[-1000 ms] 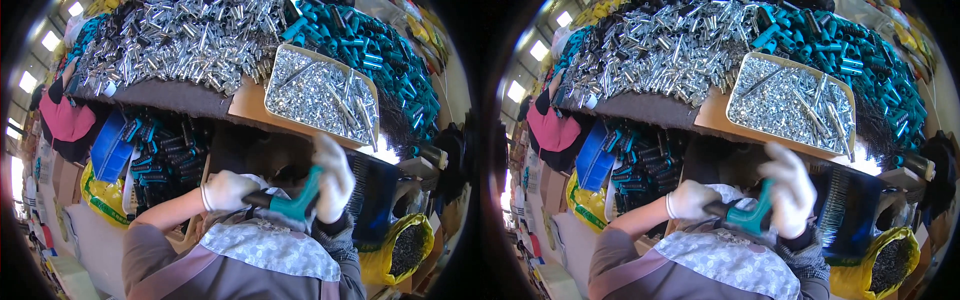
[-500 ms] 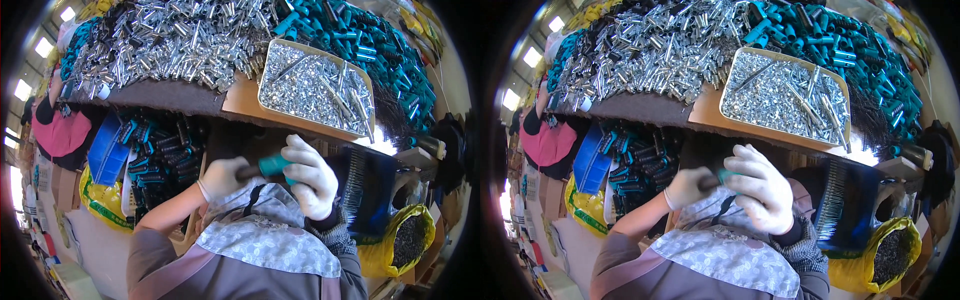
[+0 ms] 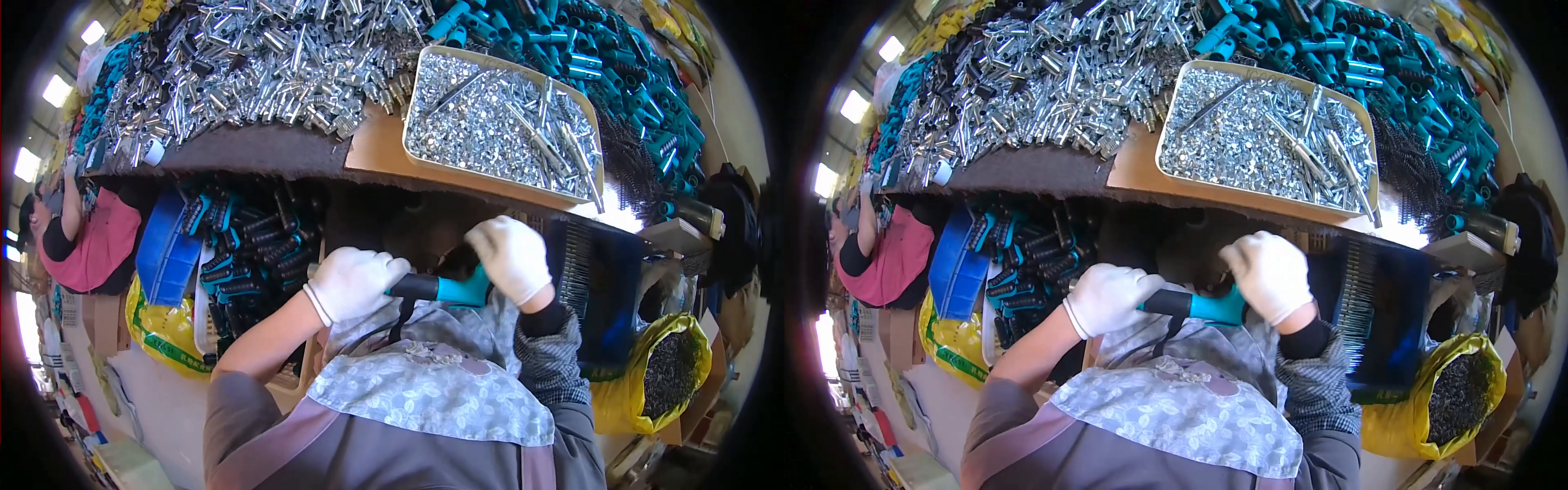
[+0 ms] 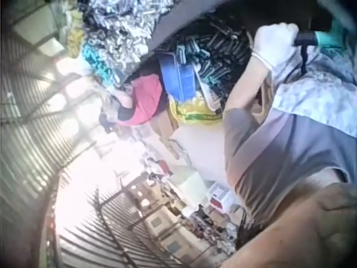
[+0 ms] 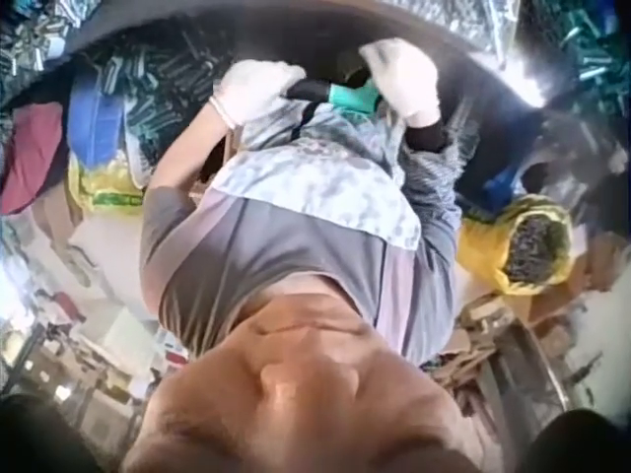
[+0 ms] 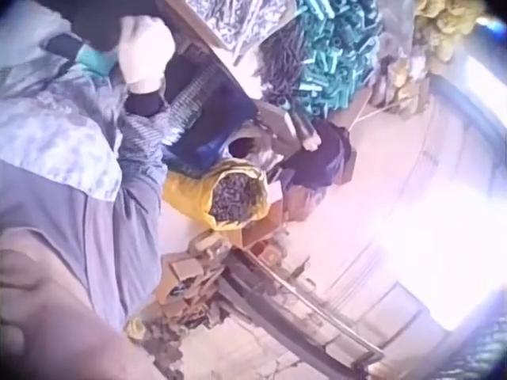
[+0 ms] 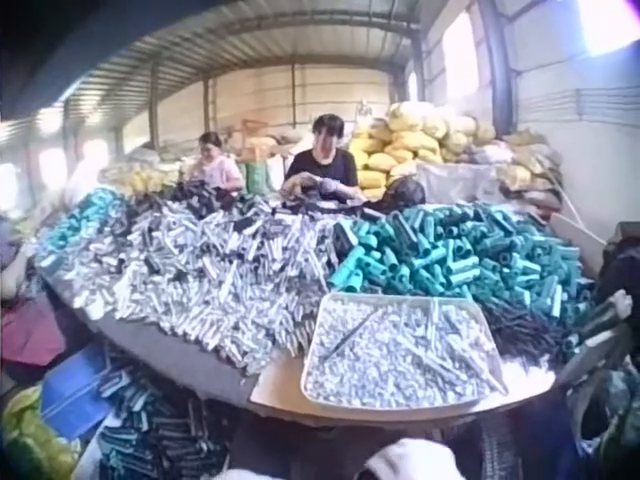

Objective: Assembling components of a handheld tool, likely a caulking gun, by inserting rods, springs, and triggers into plastic handles.

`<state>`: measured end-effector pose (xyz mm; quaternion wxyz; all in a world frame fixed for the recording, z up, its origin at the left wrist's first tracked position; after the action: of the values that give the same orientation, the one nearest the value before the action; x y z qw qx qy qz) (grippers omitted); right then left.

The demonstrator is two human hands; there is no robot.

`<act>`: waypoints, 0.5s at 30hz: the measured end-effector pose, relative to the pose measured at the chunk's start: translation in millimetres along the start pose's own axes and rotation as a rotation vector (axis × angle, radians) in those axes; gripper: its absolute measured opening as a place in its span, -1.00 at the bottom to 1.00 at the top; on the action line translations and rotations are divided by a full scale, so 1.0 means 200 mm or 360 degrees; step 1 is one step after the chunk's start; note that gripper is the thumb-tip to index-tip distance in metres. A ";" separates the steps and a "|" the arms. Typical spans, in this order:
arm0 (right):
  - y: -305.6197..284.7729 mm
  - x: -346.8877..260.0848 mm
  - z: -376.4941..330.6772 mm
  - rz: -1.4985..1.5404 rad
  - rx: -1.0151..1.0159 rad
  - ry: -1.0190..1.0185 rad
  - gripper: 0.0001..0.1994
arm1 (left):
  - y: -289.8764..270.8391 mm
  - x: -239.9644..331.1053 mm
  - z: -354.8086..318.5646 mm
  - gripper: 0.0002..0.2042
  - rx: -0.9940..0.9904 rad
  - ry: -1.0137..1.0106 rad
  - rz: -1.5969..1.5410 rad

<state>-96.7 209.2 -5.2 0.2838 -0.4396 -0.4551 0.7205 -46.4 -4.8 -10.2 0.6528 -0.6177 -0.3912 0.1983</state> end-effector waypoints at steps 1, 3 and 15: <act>0.03 -0.07 0.02 -0.0047 -0.0042 -0.0157 -0.72 | -0.01 0.00 0.02 -0.72 0.0004 0.0042 0.0069; 0.16 -0.17 -0.01 0.0868 -0.0206 -0.0328 -0.59 | -0.11 0.04 0.07 -0.77 0.0202 0.0318 0.0038; 0.25 -0.17 -0.12 0.1733 -0.0450 0.0346 -0.58 | -0.38 -0.79 0.45 -0.72 0.0665 -0.0912 0.0340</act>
<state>-61.2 169.9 -43.0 -0.1446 -0.7159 -0.2232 0.6456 -228.8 -76.3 14.5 0.6044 -0.4278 -0.4426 0.5058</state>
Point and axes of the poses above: each hand's wrist, its own z-axis towards the middle knuckle, its own y-axis out of the palm, x = y × z, the point moved 5 cm from there along z, towards the middle knuckle
